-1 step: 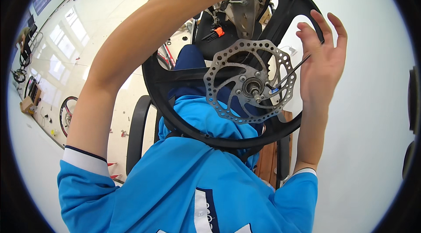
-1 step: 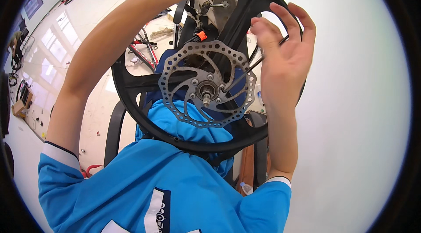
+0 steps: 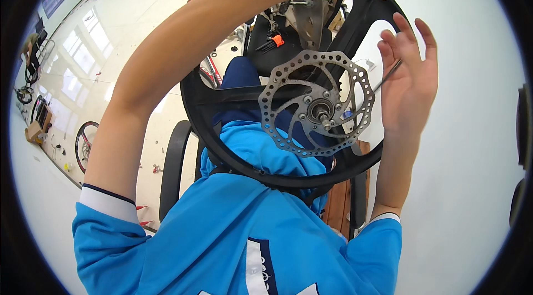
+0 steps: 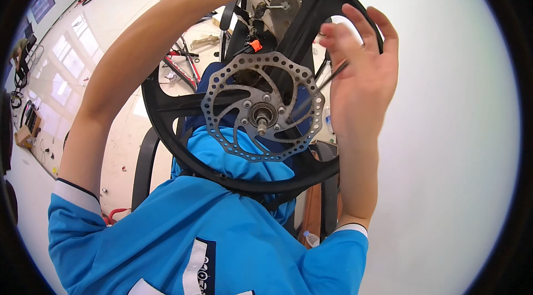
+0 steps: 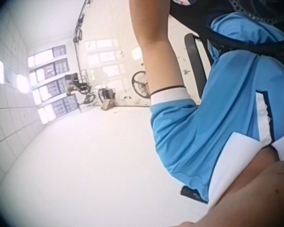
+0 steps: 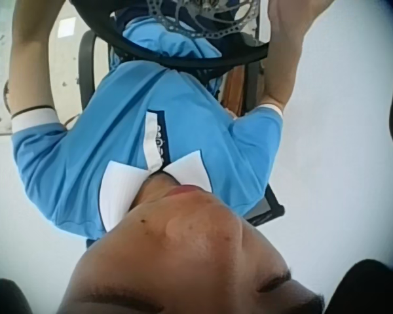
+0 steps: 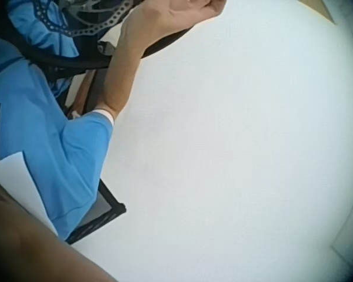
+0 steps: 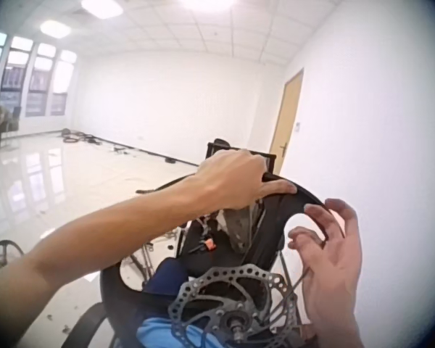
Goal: The person is seated and works on a bicycle wheel held between their legs. They use a small tool to adjust the cassette and derailleur, then flip the wheel to adjust the disc brake rotor.
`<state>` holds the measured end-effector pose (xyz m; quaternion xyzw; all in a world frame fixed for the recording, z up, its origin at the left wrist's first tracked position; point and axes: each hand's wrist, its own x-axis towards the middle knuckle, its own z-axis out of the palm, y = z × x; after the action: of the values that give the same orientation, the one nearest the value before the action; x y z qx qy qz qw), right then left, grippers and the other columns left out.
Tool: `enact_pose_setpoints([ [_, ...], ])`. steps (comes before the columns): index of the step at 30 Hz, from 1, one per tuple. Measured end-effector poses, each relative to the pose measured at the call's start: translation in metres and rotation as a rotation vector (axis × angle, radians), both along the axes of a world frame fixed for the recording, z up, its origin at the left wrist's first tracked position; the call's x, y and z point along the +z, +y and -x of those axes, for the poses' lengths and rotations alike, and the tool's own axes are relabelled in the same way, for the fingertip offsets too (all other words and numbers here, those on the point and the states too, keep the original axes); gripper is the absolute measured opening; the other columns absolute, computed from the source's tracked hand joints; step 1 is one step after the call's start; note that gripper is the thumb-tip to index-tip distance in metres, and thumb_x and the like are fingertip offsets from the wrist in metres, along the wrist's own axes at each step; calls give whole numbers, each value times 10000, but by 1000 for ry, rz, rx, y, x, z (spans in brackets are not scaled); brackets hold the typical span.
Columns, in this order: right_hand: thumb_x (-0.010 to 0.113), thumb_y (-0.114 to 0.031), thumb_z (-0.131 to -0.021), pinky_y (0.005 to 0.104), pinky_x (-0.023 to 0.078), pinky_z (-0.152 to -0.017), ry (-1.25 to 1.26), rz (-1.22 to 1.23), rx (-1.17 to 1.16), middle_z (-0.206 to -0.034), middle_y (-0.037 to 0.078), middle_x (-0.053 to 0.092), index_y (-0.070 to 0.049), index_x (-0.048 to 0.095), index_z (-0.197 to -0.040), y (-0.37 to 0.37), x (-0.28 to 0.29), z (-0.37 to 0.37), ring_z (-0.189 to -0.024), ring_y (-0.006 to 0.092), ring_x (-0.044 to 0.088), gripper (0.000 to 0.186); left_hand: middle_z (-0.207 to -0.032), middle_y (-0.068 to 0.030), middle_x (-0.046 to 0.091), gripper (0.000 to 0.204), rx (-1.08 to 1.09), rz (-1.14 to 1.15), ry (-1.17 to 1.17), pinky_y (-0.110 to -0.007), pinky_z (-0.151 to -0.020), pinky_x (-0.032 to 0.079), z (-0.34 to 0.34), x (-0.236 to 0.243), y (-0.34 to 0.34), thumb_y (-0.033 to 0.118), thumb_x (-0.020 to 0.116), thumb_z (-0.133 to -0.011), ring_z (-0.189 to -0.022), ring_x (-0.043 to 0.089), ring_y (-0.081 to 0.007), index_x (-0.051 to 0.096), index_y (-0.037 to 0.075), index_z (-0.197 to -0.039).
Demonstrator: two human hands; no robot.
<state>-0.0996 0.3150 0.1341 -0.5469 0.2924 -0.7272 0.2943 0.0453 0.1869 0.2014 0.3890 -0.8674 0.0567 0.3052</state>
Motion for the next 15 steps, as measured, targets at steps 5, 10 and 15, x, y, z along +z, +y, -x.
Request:
enact_pose_setpoints([
  [5, 641, -105, -951, 248, 294, -470, -189, -182, 367, -749, 25, 514, -43, 524, -965, -5, 10, 10, -577, 61, 401, 134, -633, -230, 641, 866, -27, 21, -10, -457, -611, 535, 1, 2, 4, 752, 501, -874, -620, 667, -373, 658, -68, -646],
  [10, 701, -94, -926, 229, 185, -366, -8, 132, -6, -500, -55, 333, -86, 487, -819, -11, 16, -10, -392, 30, 249, 240, -632, -225, 643, 866, 0, 14, -3, -453, -611, 536, 0, 2, 4, 747, 506, -874, -622, 668, -374, 653, -74, -644],
  [15, 632, -61, -955, 213, 171, -350, -8, 186, -53, -512, -62, 291, -81, 474, -802, -18, 9, -12, -413, 24, 191, 220, -626, -216, 644, 854, -57, -31, -4, -442, -596, 537, -7, 2, 7, 738, 515, -877, -607, 671, -357, 657, -73, -652],
])
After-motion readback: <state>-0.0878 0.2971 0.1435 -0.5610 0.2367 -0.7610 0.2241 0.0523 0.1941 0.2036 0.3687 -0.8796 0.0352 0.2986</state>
